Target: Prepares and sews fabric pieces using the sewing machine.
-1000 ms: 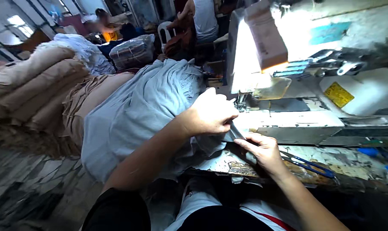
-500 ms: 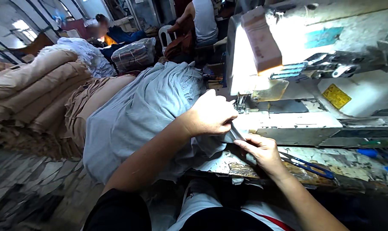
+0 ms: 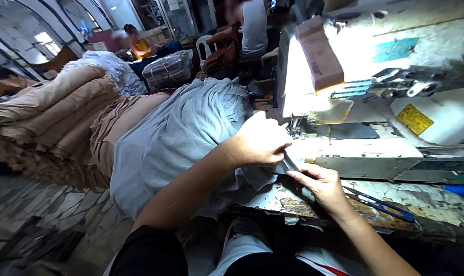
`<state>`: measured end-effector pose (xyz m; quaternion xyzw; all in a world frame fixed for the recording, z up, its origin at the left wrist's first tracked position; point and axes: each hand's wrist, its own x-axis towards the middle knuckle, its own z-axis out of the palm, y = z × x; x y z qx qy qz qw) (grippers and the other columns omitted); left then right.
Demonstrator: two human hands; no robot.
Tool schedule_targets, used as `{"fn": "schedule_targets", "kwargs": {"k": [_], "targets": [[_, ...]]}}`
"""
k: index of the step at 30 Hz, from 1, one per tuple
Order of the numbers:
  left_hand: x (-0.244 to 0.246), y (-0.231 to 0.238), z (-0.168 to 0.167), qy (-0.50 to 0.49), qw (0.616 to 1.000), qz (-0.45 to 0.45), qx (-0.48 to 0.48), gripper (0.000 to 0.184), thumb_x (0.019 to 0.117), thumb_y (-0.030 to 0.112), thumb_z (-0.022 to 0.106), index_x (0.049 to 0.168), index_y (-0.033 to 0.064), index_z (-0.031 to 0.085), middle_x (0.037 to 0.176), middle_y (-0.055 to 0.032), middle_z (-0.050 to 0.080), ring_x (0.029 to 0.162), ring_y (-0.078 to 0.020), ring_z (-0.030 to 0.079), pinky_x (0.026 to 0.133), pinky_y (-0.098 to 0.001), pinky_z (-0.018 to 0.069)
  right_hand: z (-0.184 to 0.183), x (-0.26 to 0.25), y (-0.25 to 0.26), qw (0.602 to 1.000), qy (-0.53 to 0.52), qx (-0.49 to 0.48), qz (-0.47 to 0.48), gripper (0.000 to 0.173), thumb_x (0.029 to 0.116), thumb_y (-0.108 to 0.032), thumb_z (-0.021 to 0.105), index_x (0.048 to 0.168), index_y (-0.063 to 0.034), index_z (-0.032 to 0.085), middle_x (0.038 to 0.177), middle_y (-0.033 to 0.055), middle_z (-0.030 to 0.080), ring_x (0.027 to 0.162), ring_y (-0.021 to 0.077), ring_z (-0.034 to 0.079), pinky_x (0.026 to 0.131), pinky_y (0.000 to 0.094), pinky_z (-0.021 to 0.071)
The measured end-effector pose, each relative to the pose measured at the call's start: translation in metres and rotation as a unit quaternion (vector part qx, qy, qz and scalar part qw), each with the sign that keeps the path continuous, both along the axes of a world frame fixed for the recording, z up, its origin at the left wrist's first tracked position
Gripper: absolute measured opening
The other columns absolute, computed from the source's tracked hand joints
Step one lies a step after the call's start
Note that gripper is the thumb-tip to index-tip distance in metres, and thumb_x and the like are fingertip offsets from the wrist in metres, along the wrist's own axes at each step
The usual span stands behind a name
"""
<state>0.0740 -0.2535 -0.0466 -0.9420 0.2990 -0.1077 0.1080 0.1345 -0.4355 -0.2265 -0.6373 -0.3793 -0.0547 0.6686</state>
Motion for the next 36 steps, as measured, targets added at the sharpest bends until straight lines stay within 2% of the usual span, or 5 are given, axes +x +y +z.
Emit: {"fn": "schedule_targets", "kwargs": {"k": [5, 13, 25, 32, 36], "targets": [[-0.0018, -0.0004, -0.0023, -0.01, 1.0, 0.004, 0.006, 0.015, 0.0876, 0.026, 0.07, 0.085, 0.0116, 0.075, 0.073, -0.0053, 0.066, 0.074, -0.0246, 0.063, 0.069, -0.0461, 0.04, -0.0002, -0.0012, -0.0005, 1.0, -0.005, -0.003, -0.006, 0.015, 0.0906, -0.017, 0.072, 0.089, -0.0027, 0.076, 0.082, -0.0039, 0.072, 0.065, -0.0058, 0.063, 0.063, 0.0121, 0.0547], [-0.0015, -0.0014, -0.002, -0.006, 1.0, 0.007, 0.011, 0.016, 0.0887, 0.026, 0.069, 0.082, 0.0122, 0.073, 0.071, -0.0045, 0.063, 0.072, -0.0238, 0.061, 0.069, -0.0447, 0.0382, -0.0022, -0.0004, -0.0008, 1.0, -0.006, 0.0, -0.004, 0.014, 0.0905, -0.016, 0.072, 0.088, -0.0034, 0.076, 0.081, -0.0044, 0.072, 0.066, -0.0066, 0.063, 0.062, 0.0111, 0.054], [-0.0035, -0.0069, 0.0008, 0.019, 1.0, 0.015, 0.017, 0.016, 0.0896, 0.025, 0.068, 0.088, 0.0109, 0.075, 0.075, -0.0057, 0.065, 0.077, -0.0247, 0.062, 0.073, -0.046, 0.0397, -0.0041, -0.0001, -0.0008, 1.0, 0.003, 0.01, 0.002, 0.012, 0.0896, -0.014, 0.072, 0.089, -0.0027, 0.076, 0.083, -0.0044, 0.073, 0.065, -0.0065, 0.063, 0.061, 0.0112, 0.0543], [-0.005, -0.0078, 0.0007, 0.012, 1.0, 0.015, 0.017, 0.016, 0.0896, 0.025, 0.068, 0.085, 0.0105, 0.074, 0.073, -0.0059, 0.064, 0.076, -0.0248, 0.062, 0.072, -0.0455, 0.0392, -0.0028, -0.0005, -0.001, 1.0, 0.005, 0.003, -0.003, 0.013, 0.0895, -0.015, 0.072, 0.09, -0.0031, 0.076, 0.084, -0.0042, 0.073, 0.066, -0.0064, 0.064, 0.062, 0.0115, 0.0548], [-0.0043, -0.0088, 0.0012, 0.029, 0.999, 0.025, 0.011, 0.017, 0.0906, 0.025, 0.068, 0.089, 0.0096, 0.074, 0.077, -0.007, 0.066, 0.079, -0.0264, 0.063, 0.074, -0.0472, 0.0403, -0.0025, -0.0011, -0.0012, 1.0, 0.013, -0.002, -0.004, 0.013, 0.0901, -0.016, 0.072, 0.089, -0.0036, 0.076, 0.083, -0.0044, 0.072, 0.064, -0.0056, 0.063, 0.06, 0.0127, 0.0549]]}}
